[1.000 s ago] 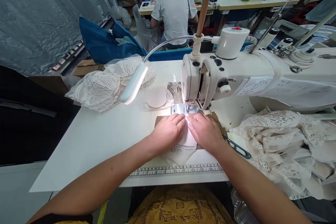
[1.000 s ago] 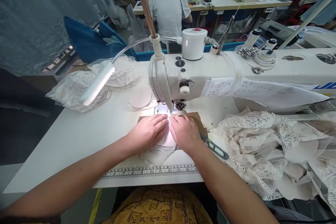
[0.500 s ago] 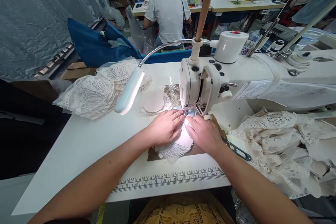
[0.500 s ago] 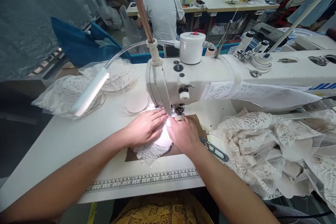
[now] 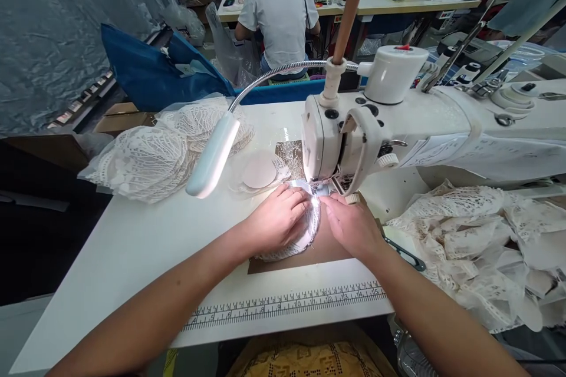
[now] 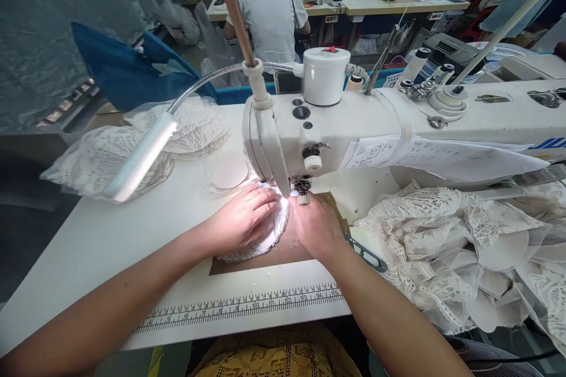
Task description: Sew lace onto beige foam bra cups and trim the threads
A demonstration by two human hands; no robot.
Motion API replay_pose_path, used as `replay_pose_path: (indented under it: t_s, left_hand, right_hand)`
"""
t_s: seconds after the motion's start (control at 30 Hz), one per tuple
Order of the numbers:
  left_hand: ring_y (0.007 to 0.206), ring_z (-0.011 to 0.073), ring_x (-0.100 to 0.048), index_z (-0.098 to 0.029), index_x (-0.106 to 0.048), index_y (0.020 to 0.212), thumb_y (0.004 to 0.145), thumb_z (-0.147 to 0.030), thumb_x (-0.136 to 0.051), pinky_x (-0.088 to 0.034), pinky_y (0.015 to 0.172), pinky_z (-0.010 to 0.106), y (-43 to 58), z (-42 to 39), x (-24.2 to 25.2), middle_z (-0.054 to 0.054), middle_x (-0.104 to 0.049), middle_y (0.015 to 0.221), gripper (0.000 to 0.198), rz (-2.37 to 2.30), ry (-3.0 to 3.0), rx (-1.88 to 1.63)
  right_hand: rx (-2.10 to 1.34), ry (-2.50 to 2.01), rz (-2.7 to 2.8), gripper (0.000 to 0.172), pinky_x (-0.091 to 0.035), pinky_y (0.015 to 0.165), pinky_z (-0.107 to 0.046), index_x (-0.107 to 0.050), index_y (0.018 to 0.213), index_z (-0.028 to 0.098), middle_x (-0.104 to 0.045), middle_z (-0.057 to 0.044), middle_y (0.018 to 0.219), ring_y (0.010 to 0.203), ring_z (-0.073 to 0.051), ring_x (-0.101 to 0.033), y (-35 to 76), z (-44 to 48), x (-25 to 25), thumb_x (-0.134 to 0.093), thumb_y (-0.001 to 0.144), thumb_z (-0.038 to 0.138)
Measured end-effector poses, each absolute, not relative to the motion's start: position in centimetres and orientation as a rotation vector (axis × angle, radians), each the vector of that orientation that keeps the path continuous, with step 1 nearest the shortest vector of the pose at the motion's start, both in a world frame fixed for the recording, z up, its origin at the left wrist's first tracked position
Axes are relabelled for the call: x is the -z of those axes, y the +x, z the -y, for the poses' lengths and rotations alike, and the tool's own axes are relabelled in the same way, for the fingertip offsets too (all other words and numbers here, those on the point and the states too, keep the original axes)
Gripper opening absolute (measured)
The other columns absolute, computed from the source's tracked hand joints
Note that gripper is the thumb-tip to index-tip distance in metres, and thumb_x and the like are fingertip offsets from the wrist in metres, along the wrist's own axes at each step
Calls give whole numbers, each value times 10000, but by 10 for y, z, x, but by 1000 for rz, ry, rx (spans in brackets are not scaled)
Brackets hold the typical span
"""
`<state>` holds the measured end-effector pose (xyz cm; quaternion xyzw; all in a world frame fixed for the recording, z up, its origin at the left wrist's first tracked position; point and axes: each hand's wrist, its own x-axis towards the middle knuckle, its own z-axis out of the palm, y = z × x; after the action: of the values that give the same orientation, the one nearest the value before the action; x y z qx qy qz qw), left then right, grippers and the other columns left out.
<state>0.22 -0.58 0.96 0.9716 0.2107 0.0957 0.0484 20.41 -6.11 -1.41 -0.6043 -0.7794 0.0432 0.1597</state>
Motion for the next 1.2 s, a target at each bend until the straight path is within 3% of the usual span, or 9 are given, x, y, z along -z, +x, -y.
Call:
replay_pose_path:
  t_s: [0.17,0.4,0.6,0.93,1.2]
  left_hand:
    - [957,271,-544,-116,-611,1083,906,-264,-515,-434,914,471,2,8,-6,138,-599,968,249,-652,2902,-345]
    - [934,265,-524,-132,-614,1003,915,-248,-484,-448,870,451,2,7,-4,120,-577,906,195,-637,2859,-404]
    - [995,278,-520,-126,-599,1058,923,-251,-476,-432,903,463,1,7,0,137,-582,976,222,-633,2844,-408]
    - [919,266,-508,-89,-575,1146,886,-255,-503,-451,840,440,2,7,0,150,-571,1004,316,-696,2804,-345]
    - [1131,339,-500,-95,-573,1134,895,-266,-513,-457,919,500,6,11,2,197,-551,1233,301,-764,2818,-365]
  right_hand:
    - [-123,-1656,2178,345,-463,666,-287,-700,1099,170,-713,-89,952,767,-205,-651,205,62,15,-433,889,112]
    - [-101,-1537,2171,337,-424,588,-262,-722,1024,176,-719,-57,917,673,-166,-617,204,64,12,-446,859,71]
    - [-120,-1462,2150,316,-414,592,-253,-708,1035,168,-711,-66,925,696,-156,-623,204,65,13,-449,876,82]
    - [-44,-1596,2279,328,-335,573,-277,-696,1080,206,-677,-36,889,665,-154,-537,199,63,11,-496,854,76]
    - [23,-1649,2290,335,-357,594,-286,-695,1077,224,-686,-36,904,682,-163,-551,199,62,13,-501,844,81]
